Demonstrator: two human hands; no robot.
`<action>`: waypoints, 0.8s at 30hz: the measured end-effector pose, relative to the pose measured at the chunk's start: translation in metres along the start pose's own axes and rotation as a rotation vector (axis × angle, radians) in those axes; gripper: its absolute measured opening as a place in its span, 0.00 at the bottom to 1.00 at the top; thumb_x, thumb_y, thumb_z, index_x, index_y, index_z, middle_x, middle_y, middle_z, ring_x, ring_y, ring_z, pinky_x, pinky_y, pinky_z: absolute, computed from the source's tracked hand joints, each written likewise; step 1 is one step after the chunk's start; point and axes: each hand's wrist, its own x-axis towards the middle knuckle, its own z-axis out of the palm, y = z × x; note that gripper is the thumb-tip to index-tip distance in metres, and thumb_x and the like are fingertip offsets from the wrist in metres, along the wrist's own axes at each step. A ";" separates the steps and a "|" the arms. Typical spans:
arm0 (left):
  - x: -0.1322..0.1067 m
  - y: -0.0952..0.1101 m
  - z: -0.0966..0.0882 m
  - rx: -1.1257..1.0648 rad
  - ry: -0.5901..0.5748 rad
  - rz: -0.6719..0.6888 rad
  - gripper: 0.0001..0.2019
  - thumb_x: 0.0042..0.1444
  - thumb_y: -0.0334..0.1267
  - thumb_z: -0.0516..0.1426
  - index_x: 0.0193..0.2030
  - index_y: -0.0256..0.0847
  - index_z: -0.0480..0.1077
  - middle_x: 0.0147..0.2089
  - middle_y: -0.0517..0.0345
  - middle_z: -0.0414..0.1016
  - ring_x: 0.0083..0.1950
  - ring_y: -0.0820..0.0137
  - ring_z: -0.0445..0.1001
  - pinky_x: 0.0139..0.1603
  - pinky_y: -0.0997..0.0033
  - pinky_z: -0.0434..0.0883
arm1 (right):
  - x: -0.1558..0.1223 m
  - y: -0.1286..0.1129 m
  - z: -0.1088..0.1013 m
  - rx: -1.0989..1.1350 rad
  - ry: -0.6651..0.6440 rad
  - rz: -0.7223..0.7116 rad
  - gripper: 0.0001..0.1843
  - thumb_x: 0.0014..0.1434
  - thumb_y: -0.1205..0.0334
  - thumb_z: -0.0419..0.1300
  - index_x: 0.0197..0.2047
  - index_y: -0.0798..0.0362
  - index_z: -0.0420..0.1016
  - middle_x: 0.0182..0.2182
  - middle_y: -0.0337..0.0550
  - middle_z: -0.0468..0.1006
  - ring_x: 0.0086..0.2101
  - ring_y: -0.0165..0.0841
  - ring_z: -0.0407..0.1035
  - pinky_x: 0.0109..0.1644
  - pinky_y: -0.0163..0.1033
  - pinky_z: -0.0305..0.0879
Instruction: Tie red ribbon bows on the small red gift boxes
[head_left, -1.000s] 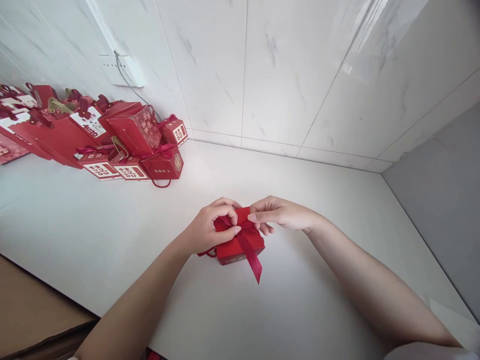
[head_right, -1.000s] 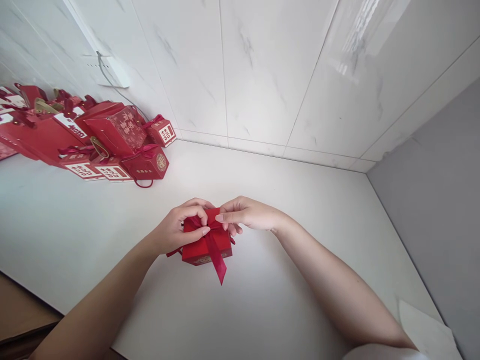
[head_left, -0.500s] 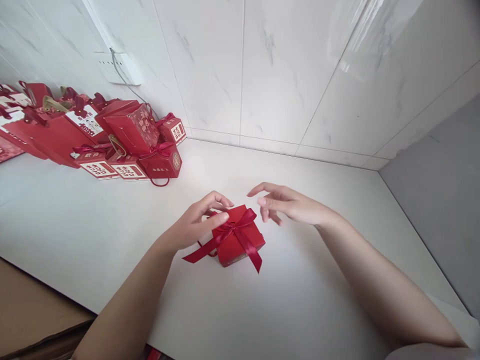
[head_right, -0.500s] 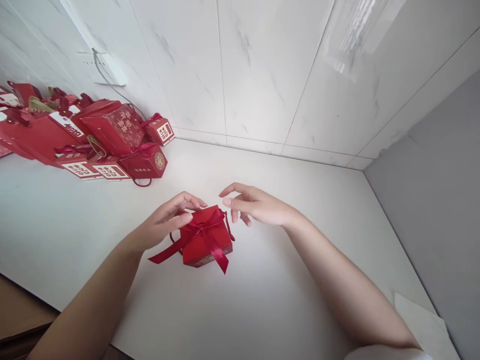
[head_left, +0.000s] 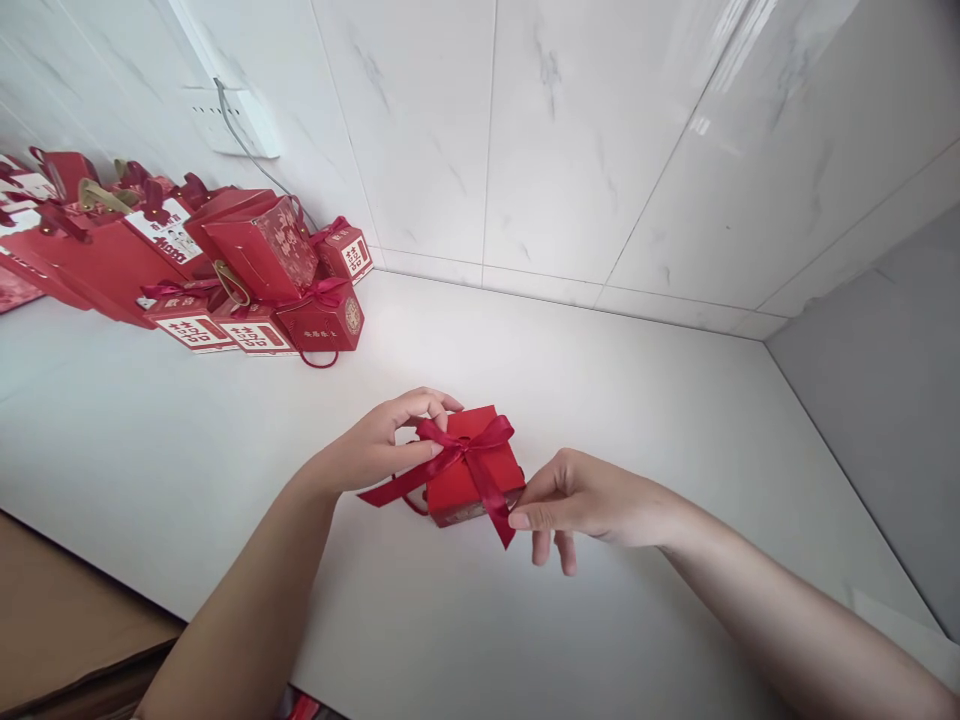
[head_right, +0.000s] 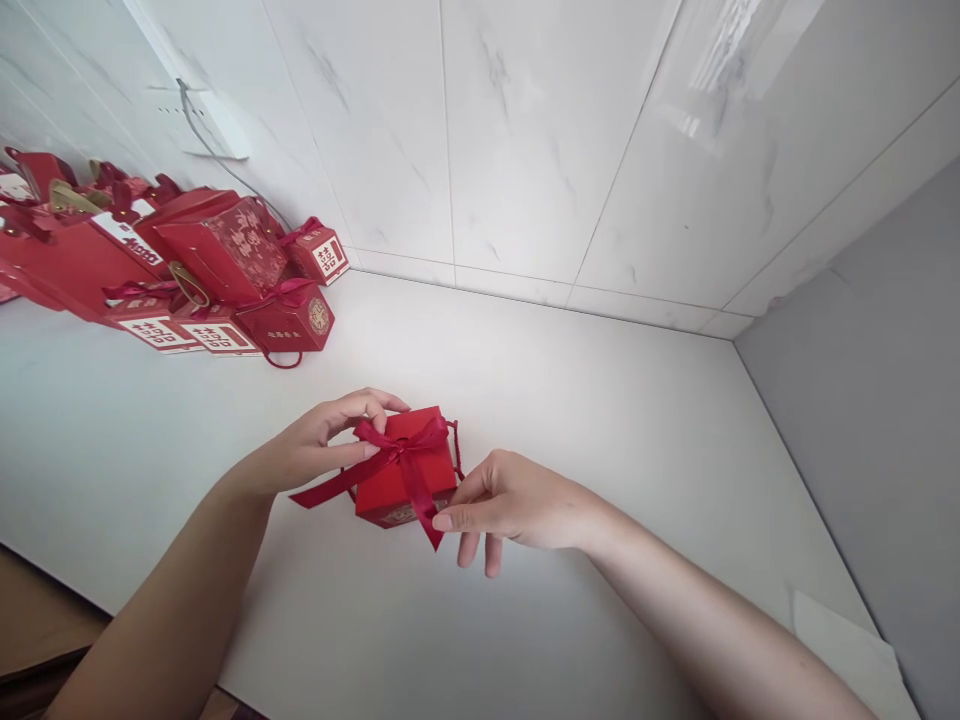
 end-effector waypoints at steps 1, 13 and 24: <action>0.001 0.000 0.003 -0.021 0.030 -0.010 0.02 0.60 0.35 0.52 0.38 0.42 0.66 0.59 0.55 0.67 0.56 0.63 0.70 0.52 0.65 0.70 | 0.001 0.002 -0.001 0.034 0.004 -0.026 0.20 0.54 0.45 0.66 0.37 0.55 0.82 0.30 0.44 0.80 0.27 0.32 0.73 0.33 0.37 0.70; 0.005 -0.001 0.009 -0.139 0.086 0.012 0.13 0.60 0.42 0.55 0.27 0.39 0.65 0.60 0.55 0.66 0.59 0.59 0.68 0.54 0.64 0.70 | 0.005 0.007 -0.009 0.010 0.130 -0.216 0.13 0.61 0.52 0.62 0.36 0.54 0.79 0.37 0.42 0.78 0.38 0.34 0.69 0.46 0.41 0.63; 0.008 0.001 0.027 0.087 0.338 -0.114 0.16 0.49 0.54 0.63 0.26 0.42 0.74 0.55 0.54 0.72 0.56 0.58 0.71 0.55 0.60 0.71 | -0.001 0.000 -0.015 -0.128 0.113 -0.281 0.12 0.67 0.57 0.55 0.34 0.52 0.73 0.33 0.36 0.72 0.35 0.30 0.64 0.40 0.36 0.59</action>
